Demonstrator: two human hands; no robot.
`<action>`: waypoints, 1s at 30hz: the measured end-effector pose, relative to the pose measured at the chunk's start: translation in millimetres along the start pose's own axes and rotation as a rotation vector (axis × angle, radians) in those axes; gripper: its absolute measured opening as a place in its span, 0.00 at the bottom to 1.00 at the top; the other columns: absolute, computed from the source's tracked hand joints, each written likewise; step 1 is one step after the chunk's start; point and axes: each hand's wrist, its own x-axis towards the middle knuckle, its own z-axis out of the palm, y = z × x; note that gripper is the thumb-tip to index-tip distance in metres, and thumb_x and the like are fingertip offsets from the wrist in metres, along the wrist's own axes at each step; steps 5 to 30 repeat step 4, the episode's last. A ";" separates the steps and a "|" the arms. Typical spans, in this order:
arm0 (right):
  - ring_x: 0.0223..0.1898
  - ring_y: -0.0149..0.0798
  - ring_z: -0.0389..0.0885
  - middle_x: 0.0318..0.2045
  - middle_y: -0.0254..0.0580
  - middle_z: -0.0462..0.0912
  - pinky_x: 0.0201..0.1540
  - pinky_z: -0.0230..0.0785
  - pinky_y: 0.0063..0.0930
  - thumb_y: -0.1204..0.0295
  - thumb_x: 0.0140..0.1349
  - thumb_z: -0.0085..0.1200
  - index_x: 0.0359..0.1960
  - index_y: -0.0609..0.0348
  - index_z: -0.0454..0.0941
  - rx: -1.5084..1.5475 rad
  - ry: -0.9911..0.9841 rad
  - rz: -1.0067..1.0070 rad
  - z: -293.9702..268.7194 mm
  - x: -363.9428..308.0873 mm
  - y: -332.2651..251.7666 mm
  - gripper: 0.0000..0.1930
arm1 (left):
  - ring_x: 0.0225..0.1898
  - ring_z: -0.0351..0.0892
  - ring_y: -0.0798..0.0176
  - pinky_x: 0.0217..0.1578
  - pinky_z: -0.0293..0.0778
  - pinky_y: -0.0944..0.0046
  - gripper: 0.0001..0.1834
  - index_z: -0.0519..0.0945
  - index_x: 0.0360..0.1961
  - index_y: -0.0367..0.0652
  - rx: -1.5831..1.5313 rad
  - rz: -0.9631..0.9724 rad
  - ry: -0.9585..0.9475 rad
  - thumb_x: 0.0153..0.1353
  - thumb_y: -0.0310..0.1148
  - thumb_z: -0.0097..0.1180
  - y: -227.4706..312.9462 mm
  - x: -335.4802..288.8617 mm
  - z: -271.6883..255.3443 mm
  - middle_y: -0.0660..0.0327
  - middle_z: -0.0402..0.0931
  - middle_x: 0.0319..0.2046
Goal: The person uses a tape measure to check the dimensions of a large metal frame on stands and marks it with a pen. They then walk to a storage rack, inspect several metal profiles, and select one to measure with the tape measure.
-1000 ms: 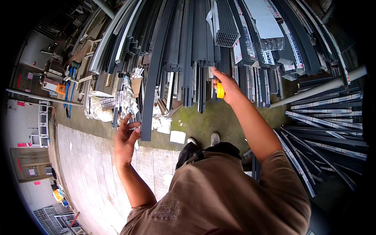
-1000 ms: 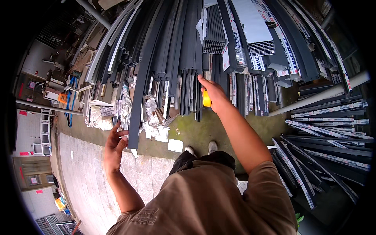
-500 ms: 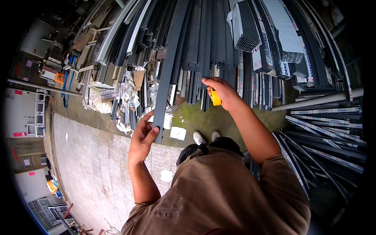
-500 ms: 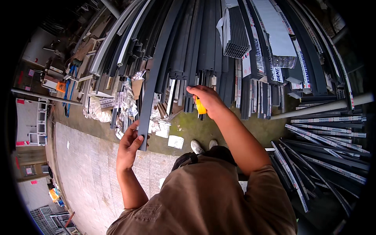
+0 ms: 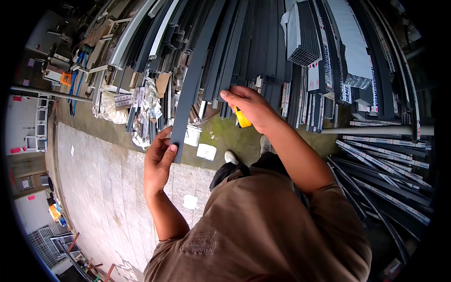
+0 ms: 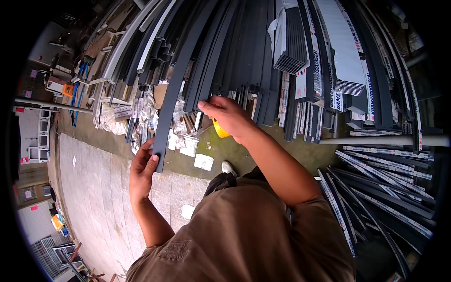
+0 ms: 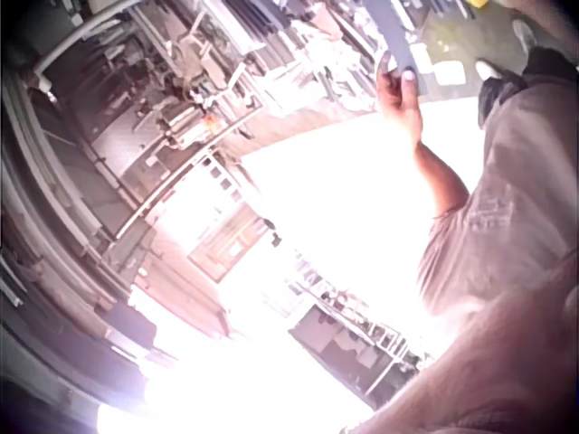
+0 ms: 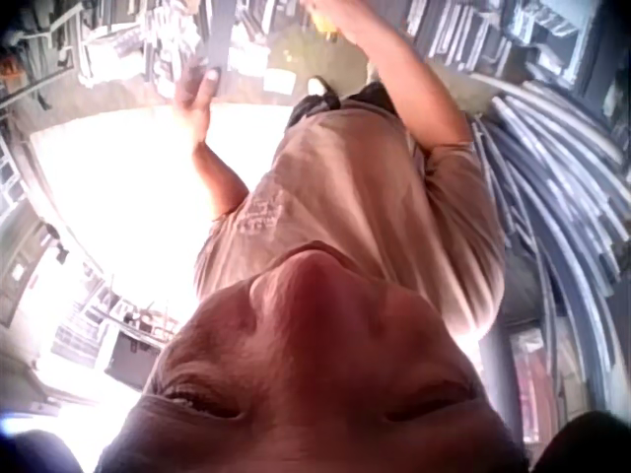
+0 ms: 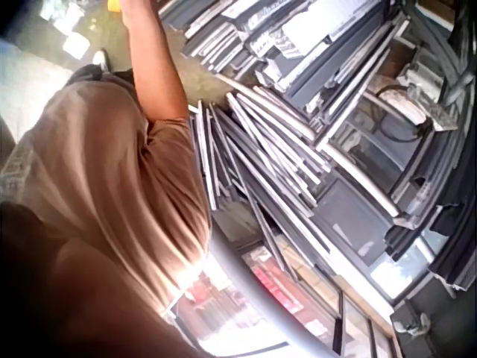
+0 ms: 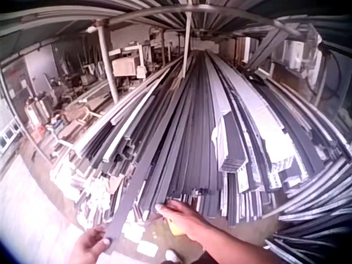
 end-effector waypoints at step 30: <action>0.39 0.27 0.75 0.37 0.31 0.82 0.44 0.68 0.25 0.48 0.72 0.60 0.45 0.57 0.83 -0.123 -0.004 -0.088 19.4 21.7 5.4 0.22 | 0.51 0.76 0.69 0.57 0.69 0.67 0.27 0.71 0.72 0.37 0.015 -0.024 0.036 0.74 0.28 0.59 4.5 -2.0 7.3 0.64 0.81 0.50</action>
